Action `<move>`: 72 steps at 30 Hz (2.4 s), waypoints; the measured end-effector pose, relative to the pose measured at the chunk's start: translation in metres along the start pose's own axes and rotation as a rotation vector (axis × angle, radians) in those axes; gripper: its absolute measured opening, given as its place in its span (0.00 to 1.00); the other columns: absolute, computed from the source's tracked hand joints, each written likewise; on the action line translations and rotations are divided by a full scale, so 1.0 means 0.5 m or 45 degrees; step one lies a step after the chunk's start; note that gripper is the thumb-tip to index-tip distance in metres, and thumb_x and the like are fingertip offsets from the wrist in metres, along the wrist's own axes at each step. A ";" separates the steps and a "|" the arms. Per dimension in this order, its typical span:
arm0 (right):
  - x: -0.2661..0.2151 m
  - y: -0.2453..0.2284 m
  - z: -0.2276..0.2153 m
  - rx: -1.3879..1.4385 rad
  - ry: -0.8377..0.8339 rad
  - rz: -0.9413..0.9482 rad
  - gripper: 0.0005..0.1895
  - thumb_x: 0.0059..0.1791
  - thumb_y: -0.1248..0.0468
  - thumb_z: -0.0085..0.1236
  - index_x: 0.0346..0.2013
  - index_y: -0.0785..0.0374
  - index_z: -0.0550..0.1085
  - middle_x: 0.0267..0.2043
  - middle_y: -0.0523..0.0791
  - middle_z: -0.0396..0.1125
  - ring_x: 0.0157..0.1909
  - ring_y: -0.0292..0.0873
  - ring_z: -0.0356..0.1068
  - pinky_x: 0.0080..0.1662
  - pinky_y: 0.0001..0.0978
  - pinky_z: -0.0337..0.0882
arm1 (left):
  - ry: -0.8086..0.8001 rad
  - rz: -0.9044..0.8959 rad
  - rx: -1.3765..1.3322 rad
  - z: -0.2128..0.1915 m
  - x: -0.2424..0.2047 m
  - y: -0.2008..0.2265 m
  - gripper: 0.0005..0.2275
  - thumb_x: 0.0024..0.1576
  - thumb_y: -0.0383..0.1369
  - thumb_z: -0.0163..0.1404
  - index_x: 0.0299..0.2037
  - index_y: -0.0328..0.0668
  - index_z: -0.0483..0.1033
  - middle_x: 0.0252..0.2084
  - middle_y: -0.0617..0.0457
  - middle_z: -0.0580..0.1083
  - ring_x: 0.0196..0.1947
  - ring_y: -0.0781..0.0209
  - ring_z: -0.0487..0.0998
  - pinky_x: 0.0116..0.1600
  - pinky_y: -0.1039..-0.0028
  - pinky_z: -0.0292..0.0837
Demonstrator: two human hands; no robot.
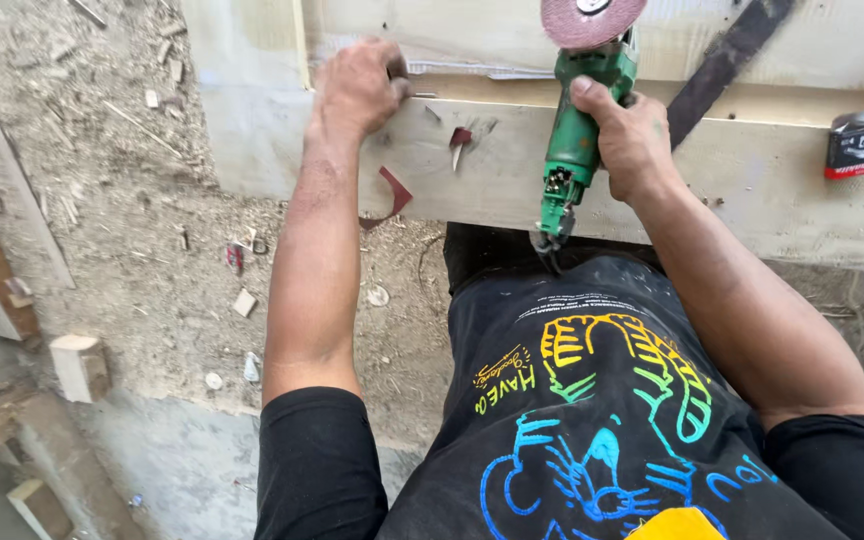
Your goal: The person repeatedly attempts to insert and secure a small metal component into the body of a green angle grinder. They use both hands to manipulate the part and the tool, occasionally picking up a metal file and a sanding disc from the wooden workbench. The task involves fine motor adjustments to fit the component into a specific slot on the tool.
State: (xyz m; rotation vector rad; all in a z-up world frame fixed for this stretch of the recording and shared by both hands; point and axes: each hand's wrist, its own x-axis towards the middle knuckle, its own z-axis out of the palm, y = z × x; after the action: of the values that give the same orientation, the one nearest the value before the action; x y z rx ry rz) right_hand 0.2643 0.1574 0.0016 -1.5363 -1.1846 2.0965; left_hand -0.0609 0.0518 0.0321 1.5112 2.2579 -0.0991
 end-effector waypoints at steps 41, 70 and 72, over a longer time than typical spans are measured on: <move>-0.156 0.041 0.148 -0.975 0.464 -1.078 0.08 0.58 0.62 0.60 0.49 0.61 0.77 0.48 0.50 0.73 0.53 0.51 0.72 0.53 0.41 0.73 | -0.422 0.375 -0.301 -0.111 0.044 -0.143 0.13 0.60 0.43 0.53 0.41 0.41 0.78 0.36 0.46 0.79 0.38 0.49 0.80 0.46 0.60 0.75; 0.090 0.037 0.371 -1.139 -0.093 -0.980 0.07 0.44 0.65 0.55 0.37 0.55 0.75 0.41 0.46 0.72 0.52 0.52 0.69 0.54 0.49 0.66 | 0.003 0.546 -0.321 -0.012 -0.035 -0.085 0.08 0.58 0.35 0.57 0.44 0.47 0.82 0.41 0.44 0.76 0.41 0.41 0.78 0.44 0.55 0.74; 0.090 0.018 0.367 -1.061 -0.062 -1.050 0.07 0.44 0.67 0.55 0.36 0.55 0.75 0.40 0.45 0.72 0.51 0.52 0.70 0.55 0.48 0.68 | 0.036 0.466 -0.284 -0.012 -0.030 -0.064 0.05 0.61 0.36 0.56 0.43 0.50 0.82 0.41 0.46 0.76 0.43 0.43 0.79 0.47 0.55 0.74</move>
State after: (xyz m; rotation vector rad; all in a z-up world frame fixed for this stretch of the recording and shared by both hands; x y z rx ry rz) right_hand 0.0852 0.0989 -0.0171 -0.9112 -2.3650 1.1310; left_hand -0.0865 0.0276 0.0376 1.7759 1.9003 0.2731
